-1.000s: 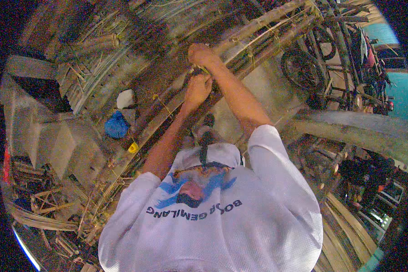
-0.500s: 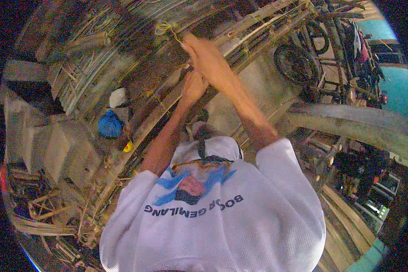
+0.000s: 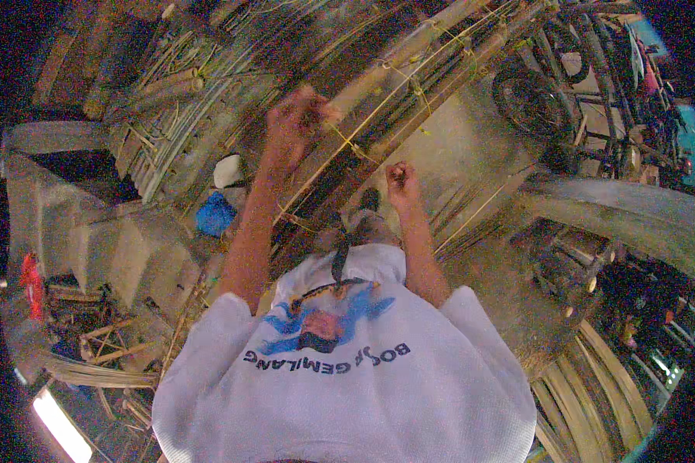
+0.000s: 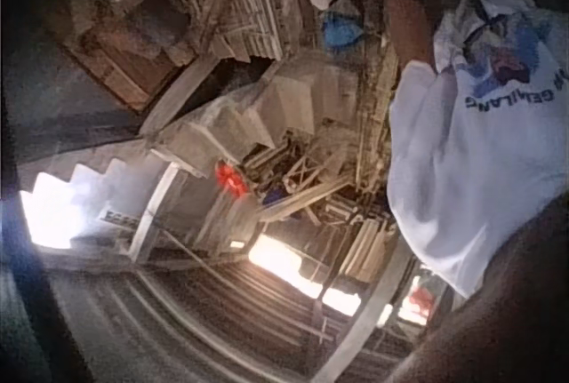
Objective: The person repeatedly ties yellow string around a bundle of thin bamboo strips that are clamped in a wooden jig. They wrap the string around the bundle, pull it tight, and tie knots to secure the strips together.
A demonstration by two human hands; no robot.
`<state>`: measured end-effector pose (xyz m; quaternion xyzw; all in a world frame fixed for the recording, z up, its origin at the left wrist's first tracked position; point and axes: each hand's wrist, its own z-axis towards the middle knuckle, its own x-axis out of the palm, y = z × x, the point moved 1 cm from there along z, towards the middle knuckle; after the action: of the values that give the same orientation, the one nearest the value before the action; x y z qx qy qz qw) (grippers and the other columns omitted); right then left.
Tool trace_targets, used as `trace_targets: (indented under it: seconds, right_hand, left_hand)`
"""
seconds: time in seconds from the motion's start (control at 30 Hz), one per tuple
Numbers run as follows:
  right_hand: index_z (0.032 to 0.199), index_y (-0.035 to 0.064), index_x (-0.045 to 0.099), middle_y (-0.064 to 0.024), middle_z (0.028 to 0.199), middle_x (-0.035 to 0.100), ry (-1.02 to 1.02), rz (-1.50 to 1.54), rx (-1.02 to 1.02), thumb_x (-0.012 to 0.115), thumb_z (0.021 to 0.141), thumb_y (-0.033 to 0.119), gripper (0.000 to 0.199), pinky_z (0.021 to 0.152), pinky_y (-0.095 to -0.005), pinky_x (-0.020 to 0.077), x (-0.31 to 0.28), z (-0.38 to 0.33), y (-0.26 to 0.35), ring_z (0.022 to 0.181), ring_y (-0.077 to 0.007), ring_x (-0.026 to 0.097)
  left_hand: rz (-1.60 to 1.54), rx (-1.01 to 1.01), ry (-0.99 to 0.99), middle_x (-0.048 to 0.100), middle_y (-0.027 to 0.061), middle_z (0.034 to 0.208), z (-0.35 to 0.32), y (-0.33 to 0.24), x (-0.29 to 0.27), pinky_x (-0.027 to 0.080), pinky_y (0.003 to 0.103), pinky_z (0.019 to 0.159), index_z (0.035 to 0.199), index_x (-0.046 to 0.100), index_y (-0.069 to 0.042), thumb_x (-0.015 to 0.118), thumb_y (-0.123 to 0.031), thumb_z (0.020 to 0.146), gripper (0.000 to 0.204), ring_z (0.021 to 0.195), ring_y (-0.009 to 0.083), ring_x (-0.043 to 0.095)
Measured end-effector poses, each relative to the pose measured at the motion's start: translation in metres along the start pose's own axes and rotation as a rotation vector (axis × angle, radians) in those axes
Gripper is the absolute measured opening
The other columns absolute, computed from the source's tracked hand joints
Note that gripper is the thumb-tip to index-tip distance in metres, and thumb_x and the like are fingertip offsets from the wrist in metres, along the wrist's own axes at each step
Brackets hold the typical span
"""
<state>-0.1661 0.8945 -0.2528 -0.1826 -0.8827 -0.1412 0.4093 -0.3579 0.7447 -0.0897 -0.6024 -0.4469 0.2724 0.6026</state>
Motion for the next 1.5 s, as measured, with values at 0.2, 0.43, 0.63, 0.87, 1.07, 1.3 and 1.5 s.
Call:
trace_targets:
  seconds: [0.2, 0.43, 0.63, 0.87, 1.07, 1.3, 1.5]
  right_hand:
    - [0.085, 0.0042, 0.053, -0.0066, 0.075, 0.054, 0.207, -0.180, 0.047, 0.054, 0.095, 0.014, 0.014, 0.077, -0.0327, 0.0496, -0.019, 0.002, -0.005, 0.064, -0.0176, 0.052]
    - [0.102, 0.0025, 0.057, -0.0112, 0.095, 0.061, 0.094, -1.086, 0.171, 0.047, 0.098, 0.037, 0.037, 0.081, -0.0372, 0.0500, -0.074, -0.074, -0.055, 0.089, -0.0274, 0.061]
    - [0.097, -0.0012, 0.056, -0.0124, 0.092, 0.058, 0.011, -0.561, 0.346, 0.045, 0.097, 0.027, 0.030, 0.082, -0.0380, 0.0500, -0.075, -0.126, -0.150, 0.085, -0.0281, 0.058]
    - [0.088, 0.0032, 0.057, -0.0074, 0.082, 0.059, 0.425, -0.521, -0.405, 0.049, 0.091, 0.009, 0.009, 0.081, -0.0372, 0.0500, 0.088, -0.189, -0.129, 0.081, -0.0235, 0.058]
    - [0.097, 0.0012, 0.059, -0.0139, 0.080, 0.061, 1.064, -2.235, -0.539, 0.051, 0.093, 0.017, 0.018, 0.077, -0.0402, 0.0494, 0.177, -0.165, -0.305, 0.078, -0.0270, 0.062]
    - [0.091, 0.0024, 0.055, -0.0120, 0.071, 0.055, 1.194, -2.382, -0.524, 0.052, 0.095, 0.016, 0.015, 0.061, -0.0315, 0.0460, 0.158, -0.057, -0.254, 0.068, -0.0187, 0.055]
    - [0.093, 0.0045, 0.053, -0.0038, 0.074, 0.055, 0.679, -1.880, -0.882, 0.055, 0.095, 0.015, 0.010, 0.059, -0.0284, 0.0443, 0.141, -0.202, -0.217, 0.067, -0.0113, 0.050]
  left_hand:
    - [-0.261, -0.377, 0.034, 0.056, 0.0032, 0.070, 0.108, 0.107, -0.067, 0.044, 0.032, 0.054, 0.084, 0.062, -0.005, 0.059, -0.032, 0.093, 0.029, 0.053, 0.0123, 0.044]
    - [0.577, -0.189, 0.450, 0.066, 0.0096, 0.078, 0.020, -0.050, -0.104, 0.051, 0.032, 0.062, 0.091, 0.068, -0.004, 0.064, -0.048, 0.085, 0.045, 0.069, 0.0155, 0.064]
    - [1.363, -0.025, 0.455, 0.067, 0.0192, 0.083, -0.146, -0.024, -0.126, 0.051, 0.047, 0.071, 0.088, 0.069, -0.004, 0.066, -0.039, 0.079, 0.035, 0.080, 0.0366, 0.065]
    - [0.927, 0.110, 0.026, 0.064, 0.0226, 0.081, -0.178, 0.037, -0.118, 0.049, 0.047, 0.076, 0.079, 0.069, -0.003, 0.062, -0.025, 0.081, 0.023, 0.079, 0.0405, 0.062]
    - [0.716, 0.240, -0.121, 0.064, 0.0198, 0.096, -0.190, 0.075, -0.121, 0.049, 0.044, 0.078, 0.099, 0.064, -0.005, 0.060, -0.027, 0.080, 0.029, 0.090, 0.0343, 0.061]
    - [0.912, 0.218, -0.099, 0.064, 0.0188, 0.080, -0.190, 0.056, -0.111, 0.049, 0.046, 0.075, 0.080, 0.064, -0.004, 0.055, -0.014, 0.080, 0.014, 0.081, 0.0375, 0.061]
    - [0.942, 0.053, -0.117, 0.064, 0.0215, 0.084, -0.191, 0.049, -0.119, 0.049, 0.047, 0.074, 0.083, 0.065, -0.003, 0.055, -0.018, 0.085, 0.019, 0.081, 0.0386, 0.062]
